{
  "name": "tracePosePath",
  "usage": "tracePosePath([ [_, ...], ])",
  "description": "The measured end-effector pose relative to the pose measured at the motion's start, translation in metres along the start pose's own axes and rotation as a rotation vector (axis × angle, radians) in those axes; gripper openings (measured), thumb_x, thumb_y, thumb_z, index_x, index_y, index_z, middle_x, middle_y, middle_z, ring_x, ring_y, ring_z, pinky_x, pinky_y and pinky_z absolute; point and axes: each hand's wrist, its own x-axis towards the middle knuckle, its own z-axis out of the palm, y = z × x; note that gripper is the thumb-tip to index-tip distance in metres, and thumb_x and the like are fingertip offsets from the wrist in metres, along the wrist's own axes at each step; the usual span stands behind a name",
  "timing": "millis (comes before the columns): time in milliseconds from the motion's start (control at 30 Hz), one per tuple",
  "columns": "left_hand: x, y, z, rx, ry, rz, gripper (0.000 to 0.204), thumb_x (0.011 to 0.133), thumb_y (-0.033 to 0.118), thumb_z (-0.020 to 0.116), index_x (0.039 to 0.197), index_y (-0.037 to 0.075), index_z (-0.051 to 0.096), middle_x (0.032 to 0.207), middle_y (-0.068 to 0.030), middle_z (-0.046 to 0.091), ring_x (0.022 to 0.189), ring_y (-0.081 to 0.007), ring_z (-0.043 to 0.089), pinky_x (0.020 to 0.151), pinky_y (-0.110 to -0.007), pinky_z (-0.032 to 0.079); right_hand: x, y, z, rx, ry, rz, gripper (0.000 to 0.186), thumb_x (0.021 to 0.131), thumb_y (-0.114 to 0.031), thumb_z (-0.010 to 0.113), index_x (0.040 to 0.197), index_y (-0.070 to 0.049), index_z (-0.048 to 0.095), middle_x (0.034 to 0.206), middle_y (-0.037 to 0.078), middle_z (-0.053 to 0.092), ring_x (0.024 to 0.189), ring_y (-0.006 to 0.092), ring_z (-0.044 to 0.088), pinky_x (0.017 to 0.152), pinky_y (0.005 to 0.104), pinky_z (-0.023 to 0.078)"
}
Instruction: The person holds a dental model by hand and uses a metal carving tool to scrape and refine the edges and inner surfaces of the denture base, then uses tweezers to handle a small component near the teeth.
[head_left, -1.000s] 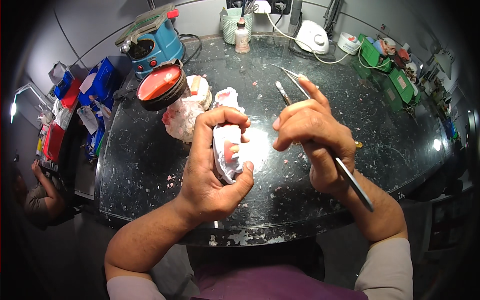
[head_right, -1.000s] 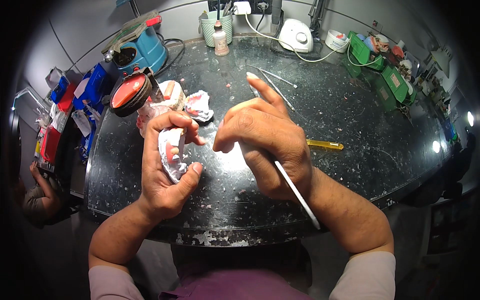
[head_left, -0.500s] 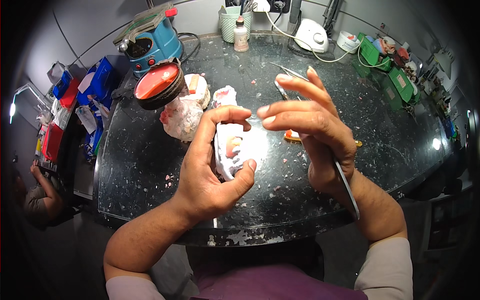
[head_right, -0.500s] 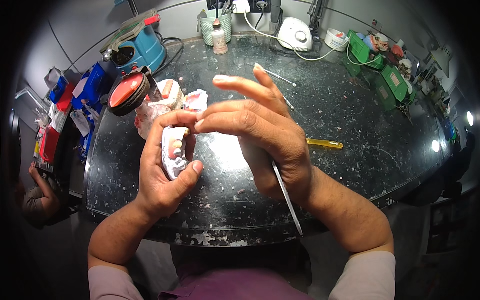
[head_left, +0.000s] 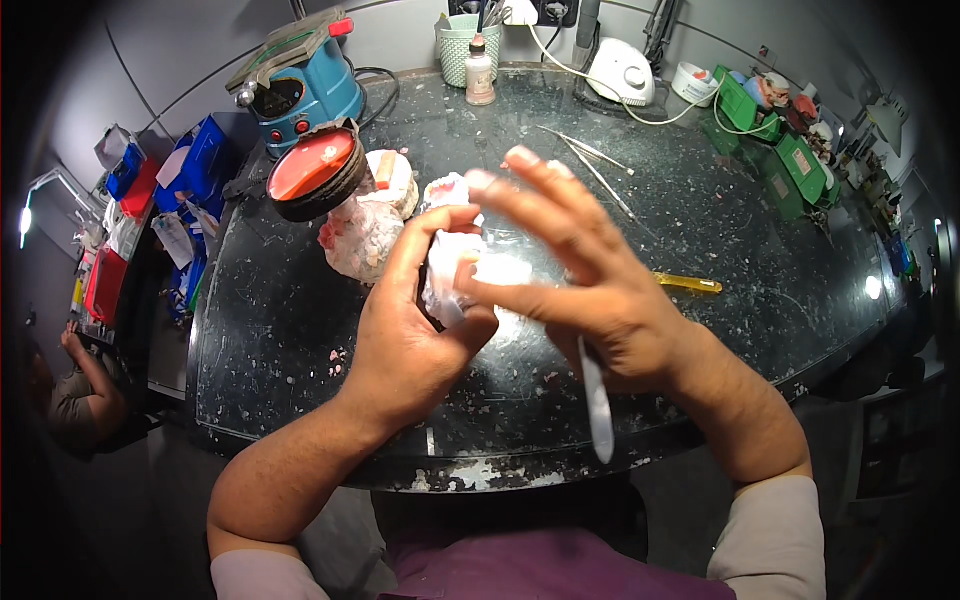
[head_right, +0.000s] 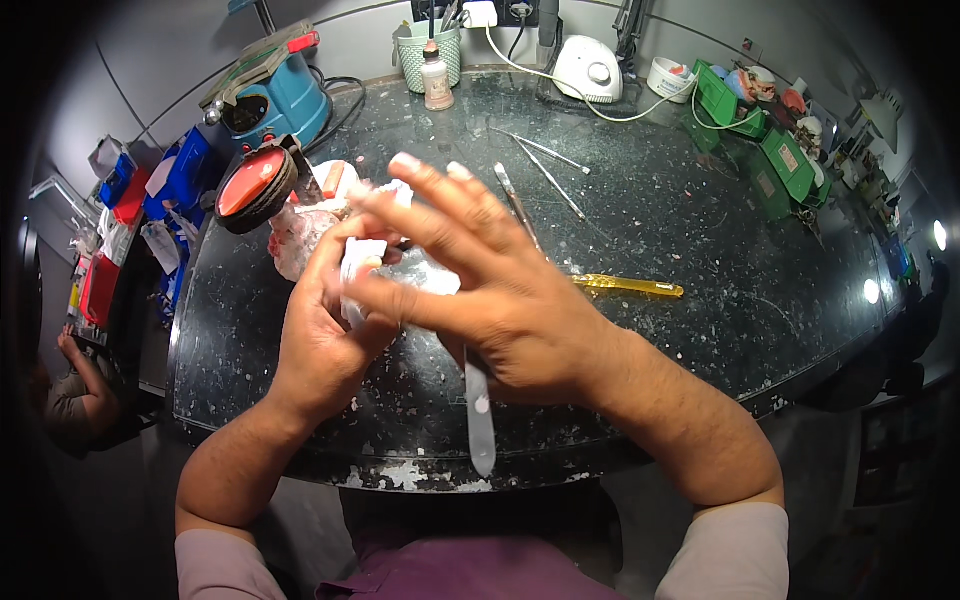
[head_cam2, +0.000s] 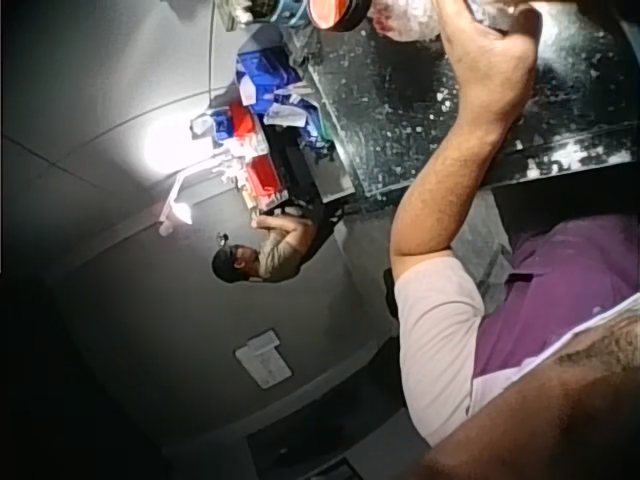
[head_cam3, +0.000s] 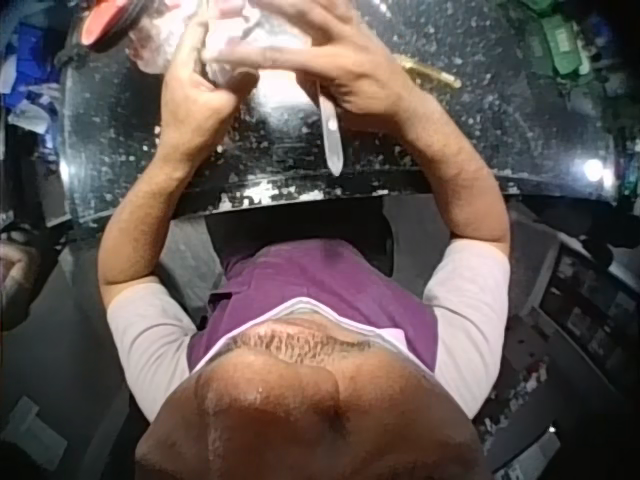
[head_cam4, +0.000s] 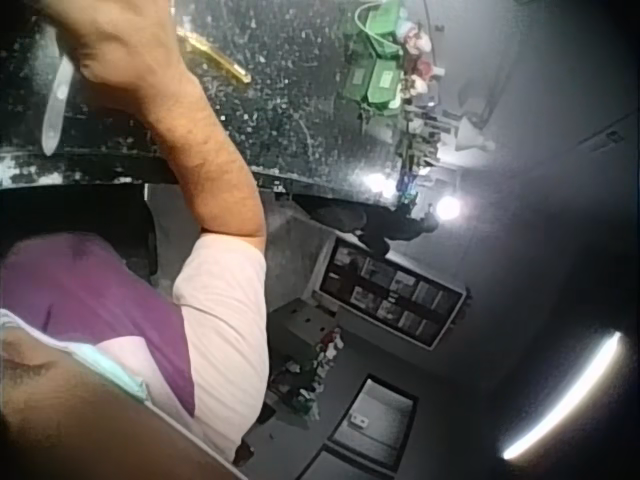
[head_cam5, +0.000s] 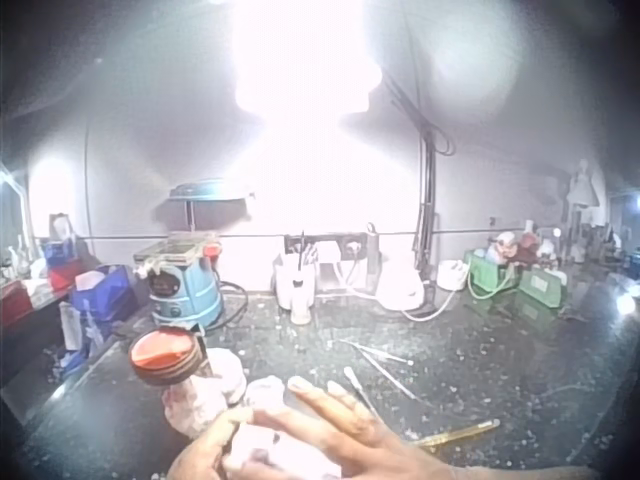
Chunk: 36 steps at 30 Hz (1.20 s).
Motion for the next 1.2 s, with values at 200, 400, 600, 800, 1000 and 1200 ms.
tracePosePath([
  [200, 0.002, -0.007, 0.002, -0.107, -0.004, 0.098, 0.060, 0.081, -0.002, 0.080, 0.125, 0.009, 0.040, 0.116, -0.0090, 0.050, 0.110, -0.0150, 0.057, 0.098, -0.033, 0.052, -0.006, 0.015, -0.014, 0.881, 0.196, 0.114, 0.024, 0.085, -0.007, 0.041, 0.072, -0.002, 0.061, 0.073, 0.011, 0.067, 0.071, 0.0194, 0.069, 0.100, 0.0470, 0.053],
  [400, 0.001, -0.001, 0.005, -0.209, -0.027, 0.098, 0.061, 0.083, -0.005, 0.078, 0.127, 0.010, 0.039, 0.113, -0.0061, 0.051, 0.117, -0.0179, 0.059, 0.108, -0.041, 0.051, -0.006, 0.025, -0.010, 0.781, 0.425, 0.582, 0.033, 0.108, -0.028, 0.043, 0.094, -0.002, 0.059, 0.057, -0.006, 0.040, 0.047, 0.0019, 0.034, 0.052, 0.0229, 0.044],
  [600, 0.007, 0.002, -0.004, -0.771, -0.194, -0.209, 0.074, 0.077, 0.002, 0.061, 0.146, -0.008, 0.037, 0.143, -0.0256, 0.051, 0.140, -0.0454, 0.049, 0.120, -0.052, 0.041, 0.003, 0.001, -0.006, 0.638, 0.543, 0.530, 0.033, 0.111, -0.035, 0.040, 0.095, -0.010, 0.054, 0.068, -0.008, 0.038, 0.053, 0.0018, 0.028, 0.050, 0.0214, 0.028],
  [800, 0.013, 0.007, -0.010, -1.100, -0.268, -0.401, 0.080, 0.085, 0.031, 0.053, 0.149, -0.013, 0.032, 0.150, -0.0414, 0.039, 0.139, -0.0545, 0.045, 0.115, -0.047, 0.048, -0.005, 0.028, -0.002, 0.295, 0.491, 0.446, 0.018, 0.107, -0.021, 0.056, 0.108, -0.005, 0.062, 0.089, 0.000, 0.051, 0.085, 0.0067, 0.046, 0.079, 0.0269, 0.043],
  [1000, 0.009, 0.006, -0.016, -1.146, -0.347, -0.522, 0.073, 0.093, 0.050, 0.043, 0.143, -0.002, 0.047, 0.090, -0.0198, 0.064, 0.066, -0.0288, 0.066, 0.046, -0.033, 0.053, -0.004, 0.030, -0.002, 0.438, 0.469, 0.512, 0.027, 0.111, -0.028, 0.051, 0.112, -0.005, 0.065, 0.074, -0.004, 0.045, 0.067, 0.0052, 0.043, 0.062, 0.0258, 0.040],
  [1200, 0.009, 0.011, -0.006, -1.076, -0.264, -0.403, 0.089, 0.098, 0.078, 0.030, 0.127, -0.003, 0.050, 0.073, -0.0120, 0.059, 0.051, -0.0178, 0.050, 0.038, -0.026, 0.040, -0.006, 0.030, 0.005, 0.371, 0.350, 0.603, 0.019, 0.102, -0.021, 0.063, 0.100, -0.003, 0.068, 0.069, -0.001, 0.054, 0.065, 0.0087, 0.050, 0.060, 0.0288, 0.042],
])
